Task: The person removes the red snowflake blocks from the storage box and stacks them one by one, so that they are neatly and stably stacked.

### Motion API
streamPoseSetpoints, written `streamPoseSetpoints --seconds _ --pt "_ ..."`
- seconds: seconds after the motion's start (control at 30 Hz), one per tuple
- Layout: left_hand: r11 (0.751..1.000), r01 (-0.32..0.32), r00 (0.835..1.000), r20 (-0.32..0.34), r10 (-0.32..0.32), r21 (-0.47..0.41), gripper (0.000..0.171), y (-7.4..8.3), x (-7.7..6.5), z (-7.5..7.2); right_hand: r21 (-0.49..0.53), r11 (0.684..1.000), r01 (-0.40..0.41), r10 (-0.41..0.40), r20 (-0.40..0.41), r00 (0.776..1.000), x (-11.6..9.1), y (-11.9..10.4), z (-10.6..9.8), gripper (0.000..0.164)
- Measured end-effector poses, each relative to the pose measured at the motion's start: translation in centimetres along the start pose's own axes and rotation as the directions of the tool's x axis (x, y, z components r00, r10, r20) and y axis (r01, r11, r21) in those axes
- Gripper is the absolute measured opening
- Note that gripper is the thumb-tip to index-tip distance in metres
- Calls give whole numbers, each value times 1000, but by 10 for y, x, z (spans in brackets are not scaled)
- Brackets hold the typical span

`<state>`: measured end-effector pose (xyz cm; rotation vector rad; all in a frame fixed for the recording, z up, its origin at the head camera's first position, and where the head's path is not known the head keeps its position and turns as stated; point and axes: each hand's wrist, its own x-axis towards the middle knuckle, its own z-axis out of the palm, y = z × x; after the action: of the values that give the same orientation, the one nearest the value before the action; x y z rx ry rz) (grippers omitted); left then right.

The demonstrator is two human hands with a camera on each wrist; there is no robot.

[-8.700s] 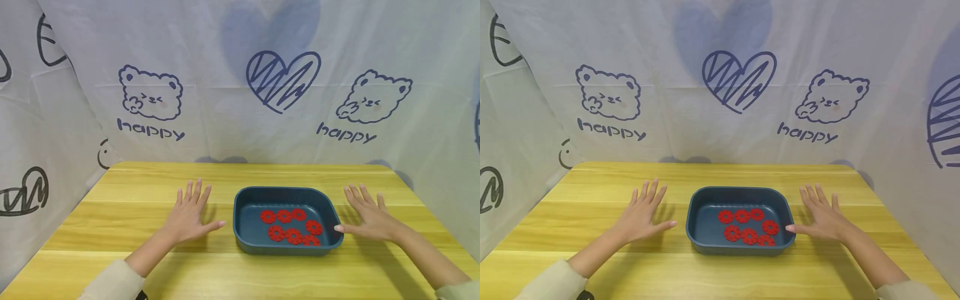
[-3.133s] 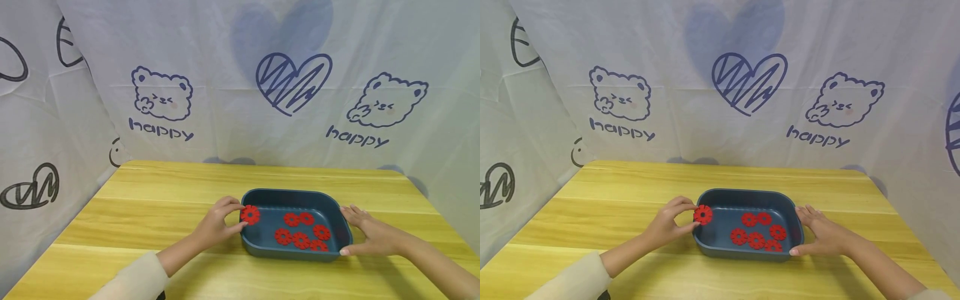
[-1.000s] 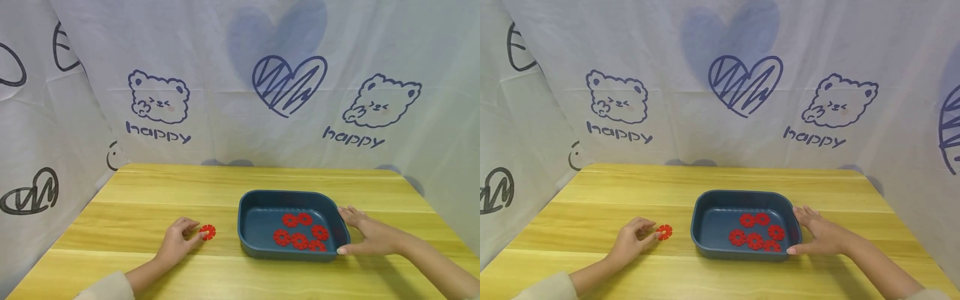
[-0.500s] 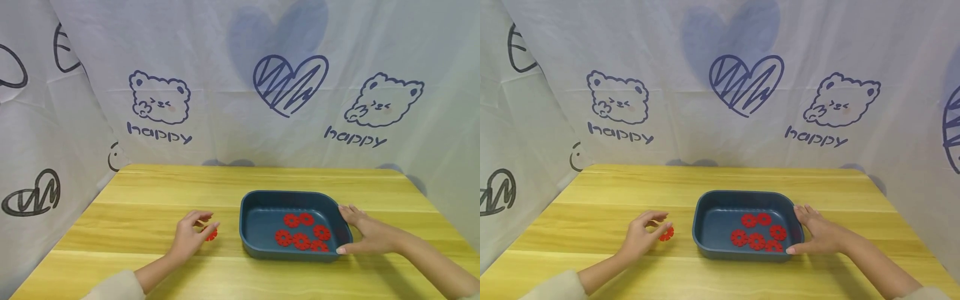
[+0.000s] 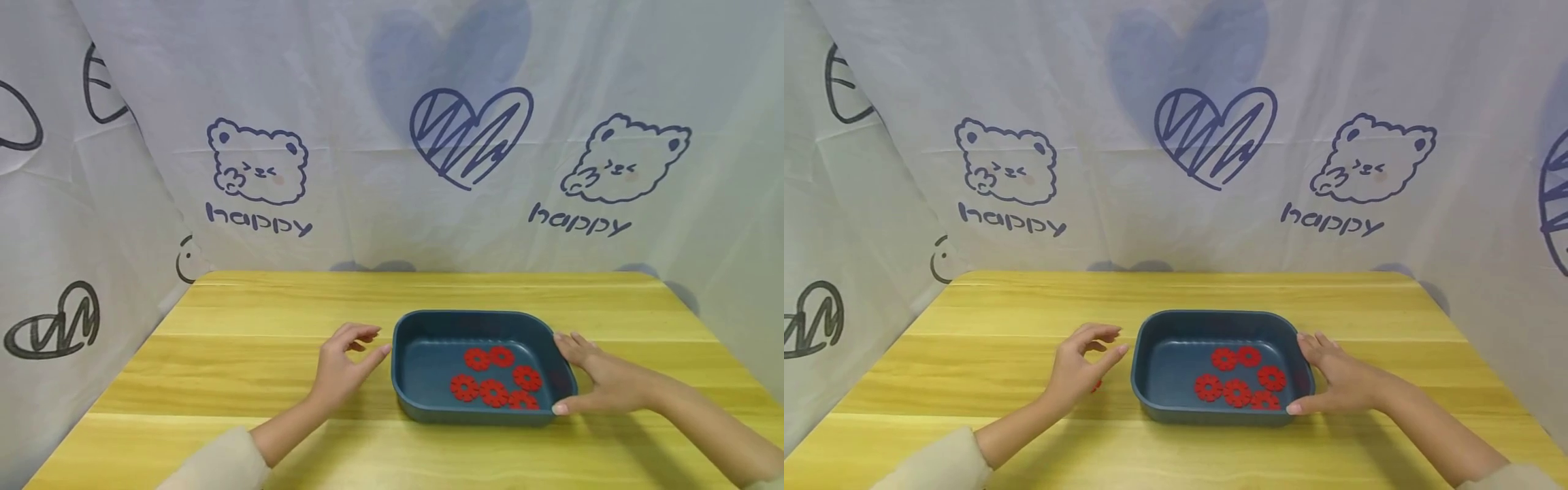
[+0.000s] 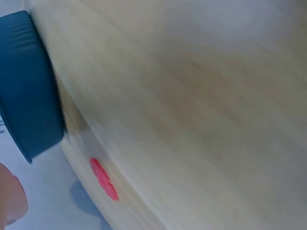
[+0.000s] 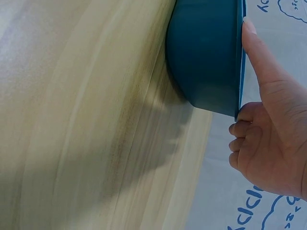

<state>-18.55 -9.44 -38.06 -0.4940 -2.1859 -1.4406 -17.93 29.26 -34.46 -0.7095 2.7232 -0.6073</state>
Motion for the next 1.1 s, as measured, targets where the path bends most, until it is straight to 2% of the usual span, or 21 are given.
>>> streamPoseSetpoints --seconds 0.43,0.83,0.97,1.03,1.1 --pt "996 8 997 84 0 -87 31 27 15 38 -2 1000 -3 3 10 1000 -3 2 -1 105" --pt "998 -57 972 227 64 -38 31 36 22 70 -14 1000 7 -7 -12 1000 -2 0 -1 106" --pt "998 -54 954 293 58 -21 32 38 21 78 -23 1000 16 -16 -23 1000 -1 1 0 105" --pt "999 -48 936 348 51 -17 33 37 22 81 -24 1000 20 -21 -28 999 -1 1 0 105" --pt "999 -43 910 413 45 -15 35 35 22 84 -19 1000 21 -21 -28 999 0 1 0 105"
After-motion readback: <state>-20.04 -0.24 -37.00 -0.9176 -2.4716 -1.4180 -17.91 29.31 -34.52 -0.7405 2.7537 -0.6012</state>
